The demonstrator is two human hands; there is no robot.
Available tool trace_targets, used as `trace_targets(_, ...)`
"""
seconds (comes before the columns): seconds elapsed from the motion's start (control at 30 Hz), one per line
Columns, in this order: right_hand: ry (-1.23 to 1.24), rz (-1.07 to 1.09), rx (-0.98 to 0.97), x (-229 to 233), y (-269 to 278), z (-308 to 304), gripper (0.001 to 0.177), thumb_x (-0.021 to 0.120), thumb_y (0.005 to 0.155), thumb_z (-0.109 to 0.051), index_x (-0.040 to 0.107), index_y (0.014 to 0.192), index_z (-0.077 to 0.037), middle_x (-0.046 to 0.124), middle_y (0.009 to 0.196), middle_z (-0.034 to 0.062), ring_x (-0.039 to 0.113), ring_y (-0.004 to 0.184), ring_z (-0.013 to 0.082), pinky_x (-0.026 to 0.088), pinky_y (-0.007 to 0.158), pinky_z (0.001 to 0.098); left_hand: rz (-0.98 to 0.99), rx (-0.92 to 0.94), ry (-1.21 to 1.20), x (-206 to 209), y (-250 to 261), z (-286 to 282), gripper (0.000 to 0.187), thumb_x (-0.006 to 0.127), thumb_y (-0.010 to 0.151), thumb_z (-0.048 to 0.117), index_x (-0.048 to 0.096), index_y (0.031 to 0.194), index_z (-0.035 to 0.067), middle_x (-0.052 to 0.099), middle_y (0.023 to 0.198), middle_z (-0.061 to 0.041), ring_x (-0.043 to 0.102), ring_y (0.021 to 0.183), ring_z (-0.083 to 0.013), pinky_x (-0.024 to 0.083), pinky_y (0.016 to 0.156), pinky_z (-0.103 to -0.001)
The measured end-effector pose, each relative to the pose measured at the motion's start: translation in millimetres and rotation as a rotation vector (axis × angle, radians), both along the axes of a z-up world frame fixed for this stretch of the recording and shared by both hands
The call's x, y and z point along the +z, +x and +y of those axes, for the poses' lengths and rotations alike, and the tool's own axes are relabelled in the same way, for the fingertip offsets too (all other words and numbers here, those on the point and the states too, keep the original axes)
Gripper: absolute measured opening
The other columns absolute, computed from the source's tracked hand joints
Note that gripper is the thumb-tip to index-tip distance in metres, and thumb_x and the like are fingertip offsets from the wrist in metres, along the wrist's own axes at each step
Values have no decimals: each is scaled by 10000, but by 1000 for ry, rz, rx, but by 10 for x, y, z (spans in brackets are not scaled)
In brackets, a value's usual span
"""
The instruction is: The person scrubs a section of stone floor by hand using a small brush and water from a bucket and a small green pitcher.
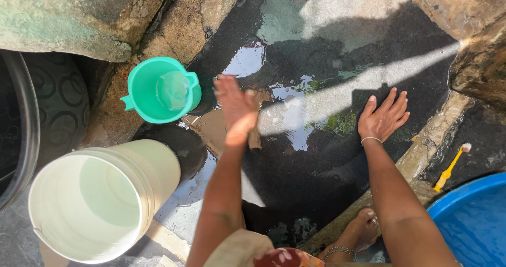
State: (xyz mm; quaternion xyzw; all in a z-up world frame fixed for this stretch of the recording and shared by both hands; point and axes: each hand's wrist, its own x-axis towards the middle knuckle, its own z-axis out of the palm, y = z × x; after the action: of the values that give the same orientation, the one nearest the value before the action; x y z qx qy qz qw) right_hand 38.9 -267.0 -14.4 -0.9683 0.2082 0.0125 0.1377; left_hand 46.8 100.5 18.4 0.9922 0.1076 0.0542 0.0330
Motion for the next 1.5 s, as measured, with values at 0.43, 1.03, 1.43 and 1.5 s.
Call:
trace_targets(0.43, 25, -10, 18, 5, -10, -28, 694, 319, 1132, -512, 301, 1632, -30, 198, 1692, 238, 165, 1569, 406, 75, 1244, 632, -68, -711, -395, 365, -368, -1103, 543, 670, 912, 248, 555, 1374, -12, 554, 1405, -170, 522, 1329, -358, 433, 1156, -475)
trace_targets(1.03, 24, -7, 7, 39, 1, 9, 700, 339, 1118, -511, 313, 1625, -30, 201, 1699, 232, 178, 1571, 406, 82, 1250, 626, 144, -993, -343, 447, -354, -1745, 711, 623, 839, 437, 456, 1403, 37, 512, 1455, -174, 459, 1375, -343, 346, 1135, -488)
trace_targets(1.43, 8, 8, 19, -18, 2, -27, 707, 312, 1126, -508, 280, 1635, -19, 184, 1695, 247, 151, 1570, 411, 73, 1243, 630, 36, -27, -162, -343, 1083, 148, 761, 504, 1023, 358, 227, 1551, -115, 188, 1629, -334, 151, 1496, -480, 129, 1183, -542)
trace_targets(1.5, 13, 9, 18, -6, 0, -25, 705, 315, 1126, -509, 282, 1634, -22, 185, 1696, 245, 152, 1572, 409, 72, 1245, 629, 21, -113, -234, -392, 998, -161, 730, 483, 1043, 368, 271, 1546, -117, 227, 1637, -317, 189, 1535, -466, 146, 1252, -519)
